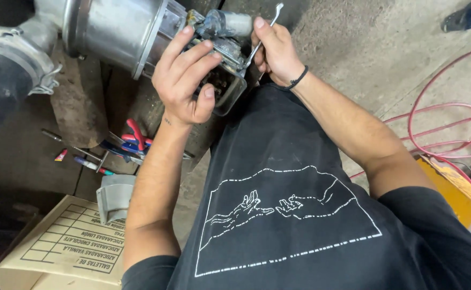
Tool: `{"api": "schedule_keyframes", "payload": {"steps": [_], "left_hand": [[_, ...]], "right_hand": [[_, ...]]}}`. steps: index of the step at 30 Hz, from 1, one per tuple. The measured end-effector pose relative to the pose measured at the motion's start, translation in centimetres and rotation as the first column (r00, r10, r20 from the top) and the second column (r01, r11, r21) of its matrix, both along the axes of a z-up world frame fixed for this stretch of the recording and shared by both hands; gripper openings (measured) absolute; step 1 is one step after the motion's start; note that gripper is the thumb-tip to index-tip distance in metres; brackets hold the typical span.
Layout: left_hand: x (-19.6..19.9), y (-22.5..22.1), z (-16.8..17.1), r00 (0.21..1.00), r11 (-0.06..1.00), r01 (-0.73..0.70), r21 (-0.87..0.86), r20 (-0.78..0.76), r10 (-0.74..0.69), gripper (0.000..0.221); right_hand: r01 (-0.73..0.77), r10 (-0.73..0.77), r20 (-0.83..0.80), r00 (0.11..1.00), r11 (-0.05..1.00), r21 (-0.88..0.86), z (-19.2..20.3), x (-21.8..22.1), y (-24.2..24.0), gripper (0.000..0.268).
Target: Tightening screws and bolts on a motor housing during assembly using hand tools
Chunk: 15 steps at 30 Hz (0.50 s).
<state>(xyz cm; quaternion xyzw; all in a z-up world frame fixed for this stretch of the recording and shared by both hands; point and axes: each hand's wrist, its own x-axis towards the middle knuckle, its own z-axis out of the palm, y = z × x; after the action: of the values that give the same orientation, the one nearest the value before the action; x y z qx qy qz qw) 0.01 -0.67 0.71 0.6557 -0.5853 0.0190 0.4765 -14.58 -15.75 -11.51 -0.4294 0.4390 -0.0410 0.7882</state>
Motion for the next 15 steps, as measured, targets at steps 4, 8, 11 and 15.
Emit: {"api": "schedule_keyframes", "payload": {"steps": [4, 8, 11, 15], "left_hand": [[0.1, 0.0, 0.4, 1.000, 1.000, -0.006, 0.021, -0.011, 0.006, 0.056], [0.2, 0.0, 0.4, 1.000, 1.000, 0.005, 0.027, -0.024, -0.005, 0.057], [0.3, 0.1, 0.4, 1.000, 1.000, -0.007, 0.015, -0.014, 0.007, 0.058], [0.2, 0.0, -0.1, 1.000, 1.000, -0.015, -0.013, -0.016, 0.015, 0.059]], "right_hand": [[-0.132, 0.167, 0.090, 0.982, 0.942, -0.308, 1.6, -0.7, -1.2, 0.048], [0.007, 0.652, 0.044, 0.757, 0.060, -0.998, 6.7, -2.0, -1.3, 0.039], [0.069, 0.639, 0.134, 0.758, 0.125, -0.990, 5.6, -3.5, -1.2, 0.032], [0.189, 0.046, 0.366, 0.930, 0.792, -0.580, 4.6, -3.4, -0.6, 0.058]]}}
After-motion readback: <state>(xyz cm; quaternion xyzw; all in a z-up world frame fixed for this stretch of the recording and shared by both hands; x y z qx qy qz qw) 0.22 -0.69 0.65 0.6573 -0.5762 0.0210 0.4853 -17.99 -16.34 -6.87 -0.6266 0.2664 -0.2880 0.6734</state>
